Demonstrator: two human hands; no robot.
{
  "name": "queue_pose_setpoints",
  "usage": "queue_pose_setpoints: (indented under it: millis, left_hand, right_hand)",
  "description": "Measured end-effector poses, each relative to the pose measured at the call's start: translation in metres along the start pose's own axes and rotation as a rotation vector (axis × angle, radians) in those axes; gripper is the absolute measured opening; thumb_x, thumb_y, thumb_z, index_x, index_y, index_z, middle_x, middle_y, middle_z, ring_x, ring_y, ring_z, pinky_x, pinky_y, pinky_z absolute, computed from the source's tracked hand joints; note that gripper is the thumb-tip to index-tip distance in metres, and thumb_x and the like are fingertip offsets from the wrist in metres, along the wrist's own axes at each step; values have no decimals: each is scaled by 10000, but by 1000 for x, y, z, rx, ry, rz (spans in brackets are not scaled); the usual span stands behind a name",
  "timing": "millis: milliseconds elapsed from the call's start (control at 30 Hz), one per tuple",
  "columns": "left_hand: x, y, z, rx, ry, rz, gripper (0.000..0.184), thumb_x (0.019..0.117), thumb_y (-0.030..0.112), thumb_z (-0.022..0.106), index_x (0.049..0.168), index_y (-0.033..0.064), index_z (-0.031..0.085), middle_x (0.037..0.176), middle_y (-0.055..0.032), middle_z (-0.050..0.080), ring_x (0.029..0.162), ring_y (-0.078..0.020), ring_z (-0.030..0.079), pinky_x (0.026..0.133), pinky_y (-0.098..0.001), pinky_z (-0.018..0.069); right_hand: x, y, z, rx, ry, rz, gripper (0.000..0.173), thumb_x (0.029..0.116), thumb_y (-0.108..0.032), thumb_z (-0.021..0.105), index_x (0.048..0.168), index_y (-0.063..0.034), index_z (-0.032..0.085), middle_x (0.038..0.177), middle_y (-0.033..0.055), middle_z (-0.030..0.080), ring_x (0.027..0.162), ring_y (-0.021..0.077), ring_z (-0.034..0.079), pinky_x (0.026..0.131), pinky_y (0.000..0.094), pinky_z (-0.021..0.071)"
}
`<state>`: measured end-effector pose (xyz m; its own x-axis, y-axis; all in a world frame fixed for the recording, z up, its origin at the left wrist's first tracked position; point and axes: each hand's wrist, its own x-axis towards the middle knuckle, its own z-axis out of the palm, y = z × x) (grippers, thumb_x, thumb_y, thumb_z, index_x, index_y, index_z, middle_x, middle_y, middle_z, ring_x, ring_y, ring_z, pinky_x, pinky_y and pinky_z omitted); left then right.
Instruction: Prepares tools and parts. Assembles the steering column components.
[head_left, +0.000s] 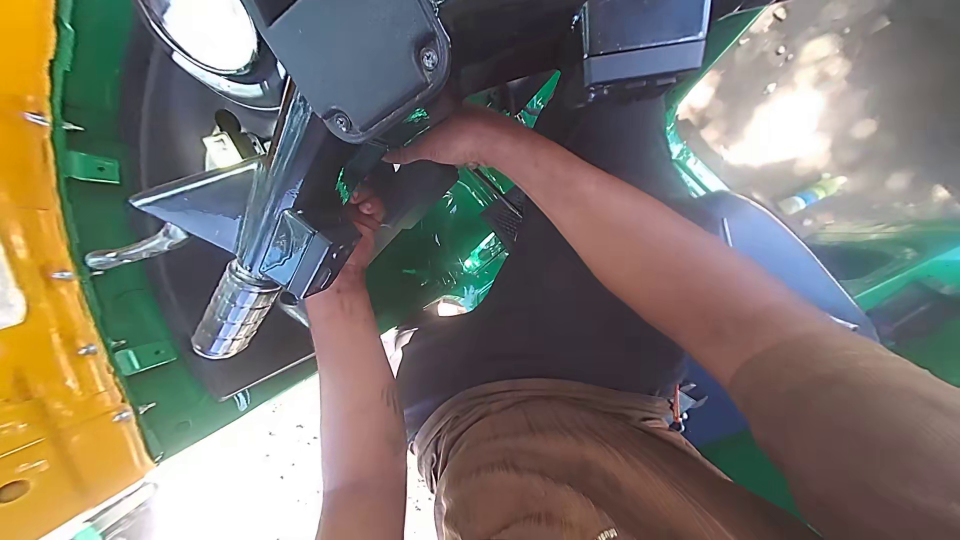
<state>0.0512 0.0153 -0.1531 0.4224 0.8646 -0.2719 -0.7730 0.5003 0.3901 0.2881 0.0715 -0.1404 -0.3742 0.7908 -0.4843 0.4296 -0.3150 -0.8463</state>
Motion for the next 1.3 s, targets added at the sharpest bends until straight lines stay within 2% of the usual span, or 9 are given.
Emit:
queue_pose_setpoints:
  millis: [100, 167, 233, 500, 633, 833, 1200, 1267, 1300]
  left_hand:
    - [1, -3, 3, -69, 23, -16, 304, 1064, 255, 390, 1051, 4, 560, 824, -59, 634, 698, -103, 656, 672, -171, 553]
    - [1, -3, 5, -34, 39, 0, 313, 1067, 254, 382, 1037, 6, 570, 817, -56, 629, 704, -103, 650, 682, -173, 550]
    - [3, -3, -1, 113, 34, 33, 342, 1079, 262, 348, 1051, 15, 582, 809, -40, 635, 687, -80, 643, 663, -162, 541]
    - [1, -11, -3, 579, 96, 99, 491, 1101, 243, 151, 1071, 100, 620, 881, 15, 670, 732, -56, 633, 703, -192, 538]
    - [0, -6, -6, 620, 41, 85, 445, 1095, 265, 216, 1099, 108, 633, 910, 22, 682, 756, -56, 640, 706, -195, 538]
    - [4, -4, -18, 674, -12, 73, 432, 1100, 230, 260, 1108, 144, 683, 970, 49, 733, 771, -27, 673, 701, -179, 555]
    - [-4, -4, -9, 962, 134, 215, 449, 1068, 88, 155, 1139, 107, 598, 925, 46, 710, 818, -55, 680, 792, -214, 562]
    - [-5, -3, -17, 953, 29, 235, 400, 1067, 131, 229, 1137, 127, 622, 961, 54, 726, 870, -58, 697, 820, -212, 565]
    - [-6, -4, -16, 959, -20, 249, 352, 1060, 177, 283, 1143, 137, 622, 997, 50, 725, 904, -69, 698, 842, -219, 561]
  right_hand:
    - [-4, -1, -2, -35, -5, 16, 710, 826, -630, 780, 1328, -143, 655, 1227, 76, 687, 1145, 164, 635, 955, 438, 509]
    - [-7, -5, -3, -64, -3, 18, 712, 843, -616, 772, 1342, -124, 646, 1275, 97, 675, 1210, 192, 615, 1020, 461, 482]
    - [-5, -3, -2, -163, -4, -9, 726, 845, -654, 745, 1343, -134, 653, 1310, 102, 666, 1276, 219, 591, 1082, 499, 453]
    - [7, -4, 3, -482, 13, 10, 779, 772, -829, 654, 1220, -196, 716, 1226, 111, 686, 1197, 284, 624, 946, 602, 500]
    - [5, -6, 3, -528, -26, -7, 843, 681, -593, 894, 1351, -147, 643, 1324, 160, 632, 1260, 333, 578, 971, 622, 481]
    - [-11, -13, -7, -623, -82, -14, 746, 776, -211, 898, 1425, -62, 560, 1288, 230, 617, 1212, 402, 587, 942, 632, 474]
    - [1, 11, -4, -163, -72, -9, 855, 639, -1, 924, 1419, -170, 619, 1384, 107, 628, 1287, 245, 581, 1049, 472, 488]
    - [-4, 12, -6, -64, -108, 39, 869, 713, 2, 889, 1486, -220, 562, 1382, 60, 631, 1115, 143, 632, 878, 344, 542]
    - [-5, 14, -7, -14, -124, 53, 845, 771, -14, 859, 1513, -255, 532, 1312, 58, 645, 855, 96, 592, 629, 267, 469]
